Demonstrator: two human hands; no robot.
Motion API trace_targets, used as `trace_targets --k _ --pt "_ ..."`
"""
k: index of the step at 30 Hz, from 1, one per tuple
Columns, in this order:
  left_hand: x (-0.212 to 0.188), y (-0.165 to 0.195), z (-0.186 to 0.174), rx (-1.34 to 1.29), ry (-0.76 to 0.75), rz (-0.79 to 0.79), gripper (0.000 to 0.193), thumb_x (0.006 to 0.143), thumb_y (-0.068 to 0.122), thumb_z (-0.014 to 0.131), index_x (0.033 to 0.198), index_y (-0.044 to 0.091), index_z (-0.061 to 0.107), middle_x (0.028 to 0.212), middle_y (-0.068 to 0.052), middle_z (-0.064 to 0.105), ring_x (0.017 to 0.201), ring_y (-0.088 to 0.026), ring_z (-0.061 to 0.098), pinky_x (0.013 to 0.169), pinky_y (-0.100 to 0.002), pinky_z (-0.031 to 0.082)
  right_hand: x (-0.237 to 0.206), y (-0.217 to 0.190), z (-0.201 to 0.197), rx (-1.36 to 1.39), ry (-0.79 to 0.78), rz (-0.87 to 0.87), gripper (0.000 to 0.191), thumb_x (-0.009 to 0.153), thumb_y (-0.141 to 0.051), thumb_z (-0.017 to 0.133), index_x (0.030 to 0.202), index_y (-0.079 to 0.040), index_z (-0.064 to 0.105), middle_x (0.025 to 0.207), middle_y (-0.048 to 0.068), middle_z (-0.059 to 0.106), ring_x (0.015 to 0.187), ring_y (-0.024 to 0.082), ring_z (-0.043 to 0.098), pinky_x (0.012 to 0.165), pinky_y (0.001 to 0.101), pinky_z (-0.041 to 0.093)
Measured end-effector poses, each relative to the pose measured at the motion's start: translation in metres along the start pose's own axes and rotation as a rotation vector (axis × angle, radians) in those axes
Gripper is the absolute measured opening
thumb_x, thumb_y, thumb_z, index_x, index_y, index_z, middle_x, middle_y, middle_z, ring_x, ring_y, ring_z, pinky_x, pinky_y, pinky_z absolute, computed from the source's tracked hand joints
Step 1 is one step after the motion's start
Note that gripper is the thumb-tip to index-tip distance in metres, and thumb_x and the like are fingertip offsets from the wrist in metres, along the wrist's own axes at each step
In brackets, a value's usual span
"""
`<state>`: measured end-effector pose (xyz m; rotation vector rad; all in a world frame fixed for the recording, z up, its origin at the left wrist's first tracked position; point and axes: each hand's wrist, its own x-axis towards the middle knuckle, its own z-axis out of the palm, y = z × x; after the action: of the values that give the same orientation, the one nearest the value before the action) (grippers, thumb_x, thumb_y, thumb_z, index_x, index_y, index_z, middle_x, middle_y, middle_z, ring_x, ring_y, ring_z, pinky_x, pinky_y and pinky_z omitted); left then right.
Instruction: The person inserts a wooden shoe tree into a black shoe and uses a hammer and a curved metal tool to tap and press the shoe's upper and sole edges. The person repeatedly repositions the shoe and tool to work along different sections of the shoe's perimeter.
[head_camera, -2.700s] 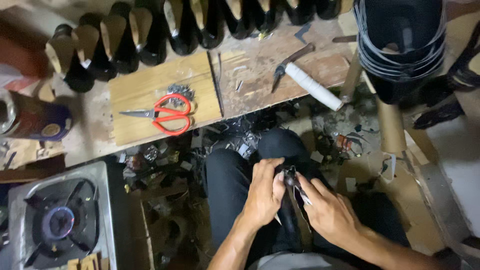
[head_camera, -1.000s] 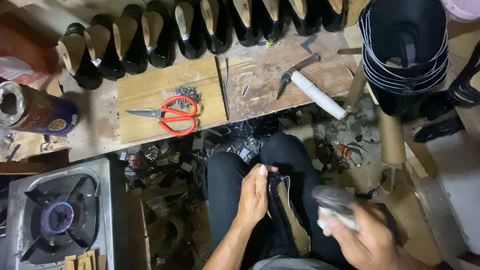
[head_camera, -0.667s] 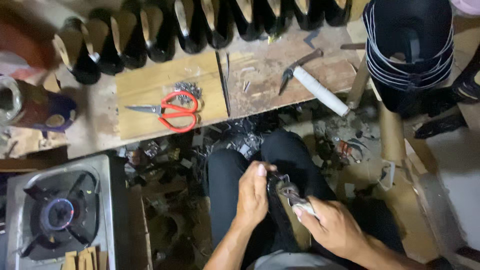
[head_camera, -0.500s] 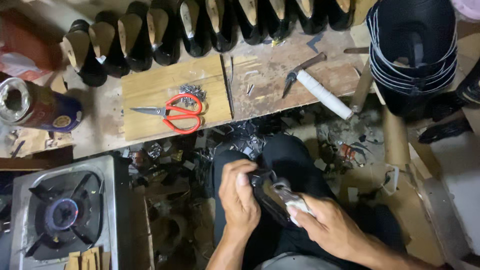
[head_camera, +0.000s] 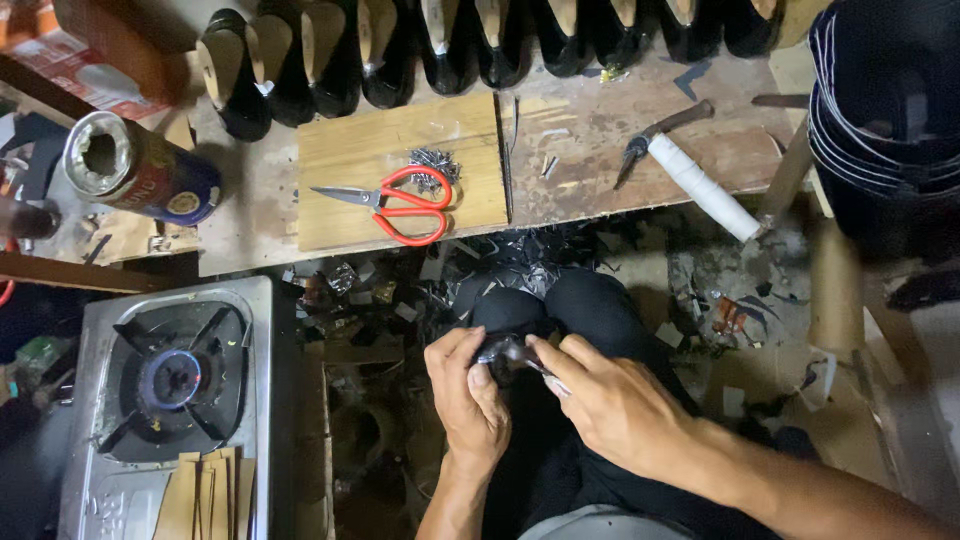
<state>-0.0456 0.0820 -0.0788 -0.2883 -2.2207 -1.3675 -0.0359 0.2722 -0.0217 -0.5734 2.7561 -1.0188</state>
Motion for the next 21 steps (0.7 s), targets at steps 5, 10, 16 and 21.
trace_targets --k 5,10,16,21 --pt "0.018 0.015 -0.008 0.246 -0.083 0.023 0.035 0.107 0.027 0.044 0.122 0.001 0.062 0.119 -0.017 0.064 0.109 -0.035 0.062 0.093 -0.044 0.048 0.002 0.010 0.038 -0.163 0.135 -0.038 0.068 0.081 -0.009 0.073 0.144 -0.003 0.049 0.098 0.017 0.062 0.058 0.034 0.067 0.051 0.0431 0.057" --pt "0.035 0.039 -0.042 0.344 -0.453 -0.105 0.038 0.103 0.024 0.048 0.131 0.002 0.062 0.123 -0.016 0.066 0.114 -0.038 0.058 0.090 -0.046 0.047 -0.003 0.021 0.063 -0.115 0.299 -0.088 0.068 0.079 -0.007 0.073 0.143 -0.003 0.049 0.097 0.015 0.063 0.064 0.035 0.068 0.054 0.0432 0.056" --pt "0.040 0.045 -0.044 0.206 -0.503 -0.161 0.039 0.101 0.018 0.052 0.134 -0.003 0.056 0.125 -0.022 0.062 0.114 -0.042 0.057 0.095 -0.046 0.048 -0.009 0.009 0.072 -0.043 0.249 0.022 0.066 0.079 -0.007 0.072 0.141 -0.004 0.052 0.095 0.016 0.064 0.064 0.038 0.068 0.054 0.0461 0.056" --pt "0.026 0.046 -0.024 0.337 -0.366 -0.067 0.036 0.096 0.013 0.053 0.128 -0.003 0.058 0.119 -0.021 0.063 0.112 -0.042 0.057 0.093 -0.047 0.050 -0.021 0.004 0.052 0.108 0.191 0.039 0.042 0.086 -0.008 0.070 0.124 -0.007 0.055 0.104 0.017 0.064 0.078 0.039 0.069 0.061 0.0452 0.057"
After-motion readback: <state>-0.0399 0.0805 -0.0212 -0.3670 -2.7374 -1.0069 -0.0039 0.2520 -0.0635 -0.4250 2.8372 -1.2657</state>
